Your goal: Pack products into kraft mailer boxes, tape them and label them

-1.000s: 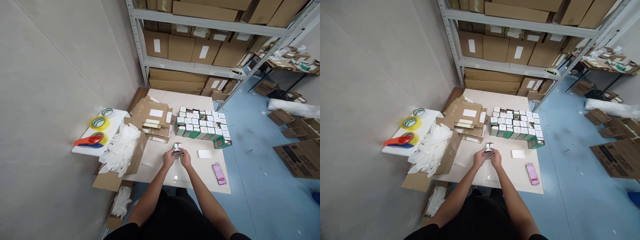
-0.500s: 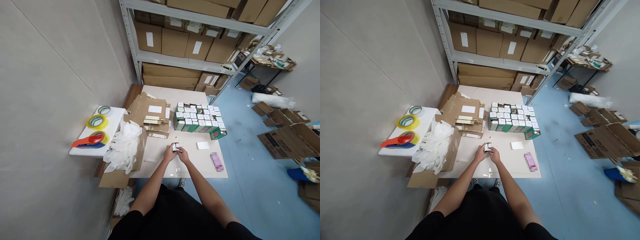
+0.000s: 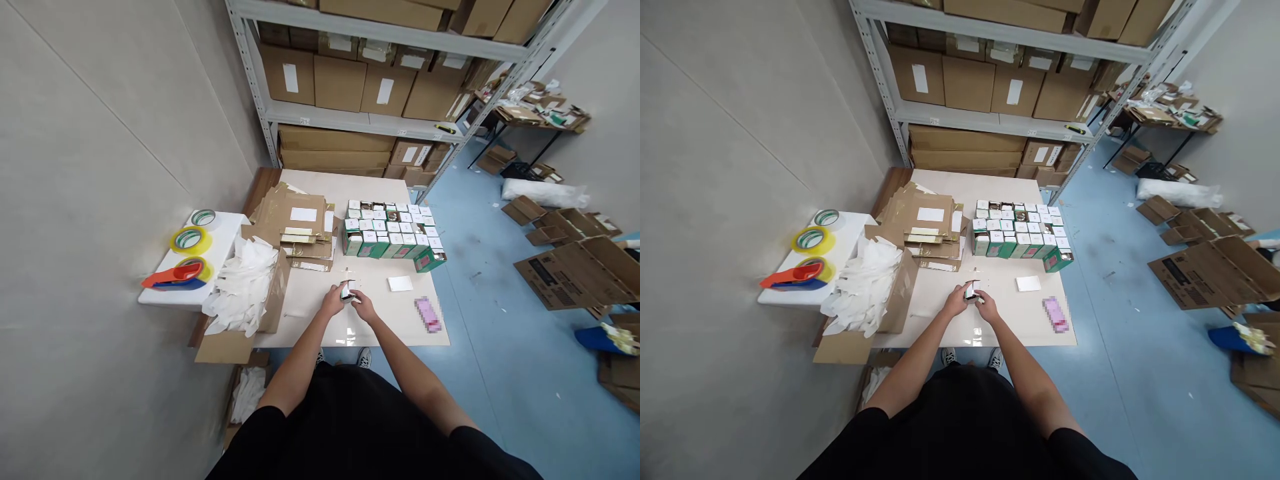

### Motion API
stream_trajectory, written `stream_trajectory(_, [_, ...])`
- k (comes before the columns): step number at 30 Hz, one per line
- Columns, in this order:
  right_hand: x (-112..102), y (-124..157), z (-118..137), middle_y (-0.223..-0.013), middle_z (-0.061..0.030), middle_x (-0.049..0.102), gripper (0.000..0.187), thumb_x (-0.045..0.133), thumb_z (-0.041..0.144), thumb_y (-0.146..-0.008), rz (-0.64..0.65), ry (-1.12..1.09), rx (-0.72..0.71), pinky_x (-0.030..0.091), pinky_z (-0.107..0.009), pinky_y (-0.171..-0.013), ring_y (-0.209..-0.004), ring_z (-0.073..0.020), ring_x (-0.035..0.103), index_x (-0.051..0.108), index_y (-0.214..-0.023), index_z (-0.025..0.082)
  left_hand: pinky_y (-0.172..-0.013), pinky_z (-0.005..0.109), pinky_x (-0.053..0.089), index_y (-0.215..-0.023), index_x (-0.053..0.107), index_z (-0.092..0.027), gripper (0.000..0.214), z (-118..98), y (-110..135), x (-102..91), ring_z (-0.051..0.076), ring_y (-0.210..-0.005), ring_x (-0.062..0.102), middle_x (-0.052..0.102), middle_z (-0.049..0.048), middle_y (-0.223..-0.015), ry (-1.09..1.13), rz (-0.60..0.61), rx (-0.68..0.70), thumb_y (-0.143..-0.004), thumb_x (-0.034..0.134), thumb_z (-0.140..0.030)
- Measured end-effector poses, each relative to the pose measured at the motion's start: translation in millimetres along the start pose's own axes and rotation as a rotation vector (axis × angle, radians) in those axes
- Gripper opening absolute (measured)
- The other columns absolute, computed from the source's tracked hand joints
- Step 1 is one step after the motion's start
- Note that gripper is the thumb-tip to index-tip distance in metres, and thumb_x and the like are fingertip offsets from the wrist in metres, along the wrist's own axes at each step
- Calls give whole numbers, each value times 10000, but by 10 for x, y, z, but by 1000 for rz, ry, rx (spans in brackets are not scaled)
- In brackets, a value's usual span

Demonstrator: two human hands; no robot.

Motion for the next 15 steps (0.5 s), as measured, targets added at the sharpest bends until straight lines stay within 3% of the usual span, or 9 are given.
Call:
stream_trajectory(3, [-8, 30, -55, -1358, -81, 668, 682, 628, 195, -729, 39, 52, 13, 567, -437, -985, -1105, -231, 689, 619, -1408, 260, -962, 338, 503, -1616, 314, -357, 842, -70, -11, 56, 279, -1123, 667, 605, 98, -1300, -157, 96, 14, -878, 669, -164])
stream_trajectory(7, [-41, 11, -53, -1388, -79, 645, 789, 638, 195, -757, 81, 80, 49, 548, -442, -1013, -1124, -230, 681, 492, -1527, 285, -968, 361, 488, -1523, 410, -304, 751, -154, -65, -24, 317, -1141, 670, 627, 135, -1309, -191, 88, -3, -849, 735, -253])
stream_trajectory(12, [-129, -5, 36, -1263, -72, 706, 765, 699, 285, -806, 46, 79, 79, 567, -410, -942, -1038, -234, 717, 471, -1536, 293, -838, 294, 510, -1341, 461, -269, 675, -140, -70, -175, 257, -1004, 693, 703, 59, -1119, 29, 6, -42, -779, 815, -390])
stream_trajectory(15, [-169, -8, 86, -1165, -75, 732, 752, 691, 381, -862, 14, 172, 129, 548, -375, -935, -1004, -231, 725, 433, -1556, 253, -840, 307, 520, -1279, 510, -242, 403, -4, -52, -232, 231, -965, 695, 719, 50, -1053, 159, -94, -122, -908, 650, -313])
Point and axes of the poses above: each hand's wrist, its own y-axis away from the middle knuckle, its own x-axis out of the palm, z = x × y, the point moved 9 cm from there along -y, towards the middle knuckle
